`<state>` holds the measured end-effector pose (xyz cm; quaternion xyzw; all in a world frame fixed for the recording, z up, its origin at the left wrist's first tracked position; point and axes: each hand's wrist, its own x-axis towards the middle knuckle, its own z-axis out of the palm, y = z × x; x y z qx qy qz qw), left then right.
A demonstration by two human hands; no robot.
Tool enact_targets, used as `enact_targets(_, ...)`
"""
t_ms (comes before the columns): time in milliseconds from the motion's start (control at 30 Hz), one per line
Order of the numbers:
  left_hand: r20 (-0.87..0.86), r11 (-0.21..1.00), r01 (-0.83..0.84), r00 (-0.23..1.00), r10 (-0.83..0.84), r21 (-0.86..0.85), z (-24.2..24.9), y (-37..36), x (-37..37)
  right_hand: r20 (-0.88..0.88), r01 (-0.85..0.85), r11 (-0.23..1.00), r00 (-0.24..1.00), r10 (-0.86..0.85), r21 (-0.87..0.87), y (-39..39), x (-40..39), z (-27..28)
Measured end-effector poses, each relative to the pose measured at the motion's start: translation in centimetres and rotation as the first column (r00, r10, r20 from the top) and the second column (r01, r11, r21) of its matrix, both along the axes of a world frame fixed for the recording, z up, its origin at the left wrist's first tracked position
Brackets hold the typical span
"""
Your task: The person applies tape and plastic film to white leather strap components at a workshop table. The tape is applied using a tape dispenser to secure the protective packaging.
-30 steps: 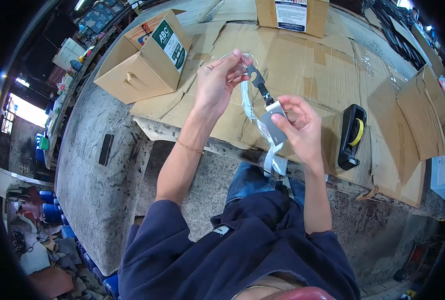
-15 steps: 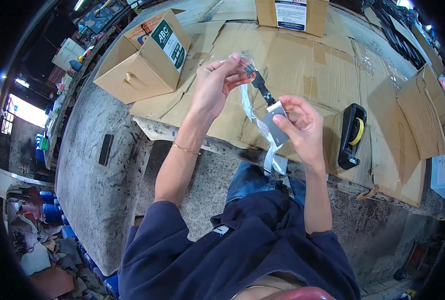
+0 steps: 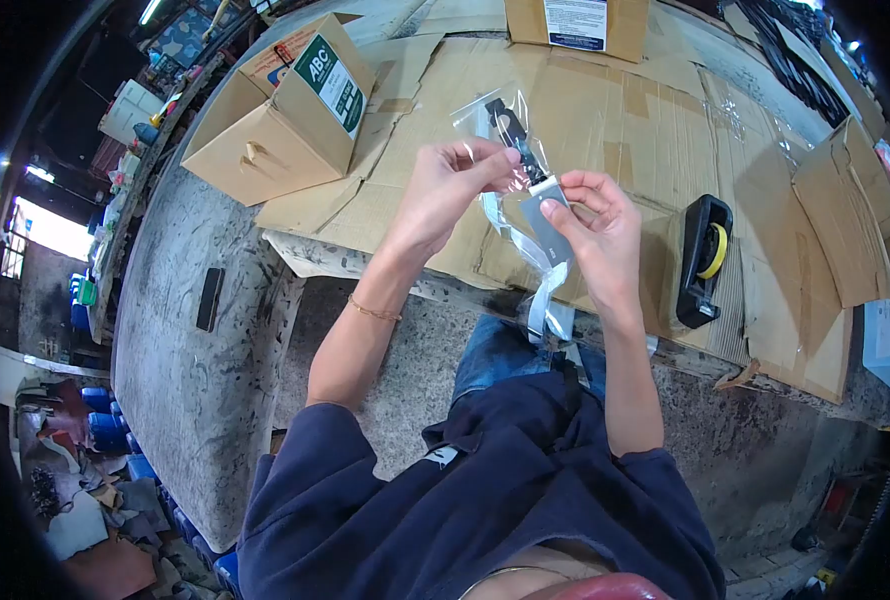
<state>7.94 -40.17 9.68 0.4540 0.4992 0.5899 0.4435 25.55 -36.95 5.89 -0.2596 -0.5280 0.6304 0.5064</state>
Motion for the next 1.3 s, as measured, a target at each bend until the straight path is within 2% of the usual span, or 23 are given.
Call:
enact_targets(67, -0.053, 0.998, 0.054, 0.997, -0.055, -0.007, 0.2, -0.3, 0.4, 0.002, 0.001, 1.000, 1.000, -0.001, -0.007, -0.1, 0.1, 0.1)
enact_targets(200, -0.095, 0.996, 0.059, 0.993, -0.065, -0.070, 0.0, -0.7, 1.0, -0.008, 0.007, 1.000, 1.000, -0.007, 0.013, 0.1, 0.1, -0.1)
enact_targets(267, -0.205, 0.997, 0.064, 0.976, -0.073, -0.046, 0.0, -0.9, 1.3, 0.012, 0.008, 1.000, 1.000, -0.008, -0.008, 0.0, 0.3, 0.2)
enact_targets(333, -0.209, 0.997, 0.070, 0.975, -0.077, -0.039, -0.3, -0.9, 1.3, 0.031, 0.012, 1.000, 0.999, -0.011, -0.029, 0.0, 0.3, 0.2)
enact_targets(400, -0.212, 0.997, 0.076, 0.974, -0.081, -0.032, -0.4, -0.8, 1.2, 0.075, 0.022, 0.999, 0.997, -0.024, 0.024, 0.1, 0.3, -0.1)
enact_targets(500, -0.119, 0.995, 0.049, 0.991, -0.059, -0.086, -0.5, -0.5, 1.0, 0.121, -0.008, 0.998, 0.993, 0.001, 0.055, 0.2, 0.4, -0.1)
enact_targets(567, 0.009, 0.997, 0.021, 1.000, -0.021, -0.073, -0.7, -0.3, 0.8, 0.127, -0.014, 1.000, 0.992, 0.011, 0.028, -0.2, 0.4, 0.4)
enact_targets(700, 0.073, 0.999, -0.040, 0.997, 0.038, 0.026, -0.6, -0.4, 1.5, 0.138, 0.007, 1.000, 0.990, -0.011, 0.029, -0.2, 0.3, 0.0)
enact_targets(900, -0.119, 0.991, -0.077, 0.991, 0.063, -0.114, -0.4, -0.8, 1.6, 0.095, 0.069, 0.996, 0.993, -0.075, 0.065, -0.2, 0.2, -0.4)
enact_targets(1033, -0.123, 1.000, 0.000, 0.992, -0.002, -0.012, -0.8, -0.9, 2.0, 0.098, 0.120, 0.990, 0.987, -0.127, 0.071, -0.5, 0.1, -0.7)
enact_targets(1133, -0.084, 0.995, -0.091, 0.992, 0.093, 0.035, -1.3, -0.5, 1.7, 0.042, 0.089, 0.989, 0.995, -0.095, 0.121, -0.5, 0.0, -0.8)
enact_targets(1200, -0.121, 0.995, -0.080, 0.990, 0.073, -0.051, -1.0, -0.4, 0.9, 0.026, -0.066, 0.997, 0.997, 0.067, -0.040, -0.6, 0.3, -0.9)
enact_targets(1233, -0.119, 0.995, -0.084, 0.990, 0.077, -0.051, -0.8, -0.5, 0.8, 0.028, -0.070, 0.997, 0.997, 0.071, -0.039, -0.4, 0.6, -1.0)
enact_targets(1300, -0.121, 0.993, -0.053, 0.992, 0.041, -0.104, -0.2, -0.5, 0.9, 0.174, -0.136, 0.984, 0.972, 0.155, -0.116, 0.1, 1.1, -1.2)
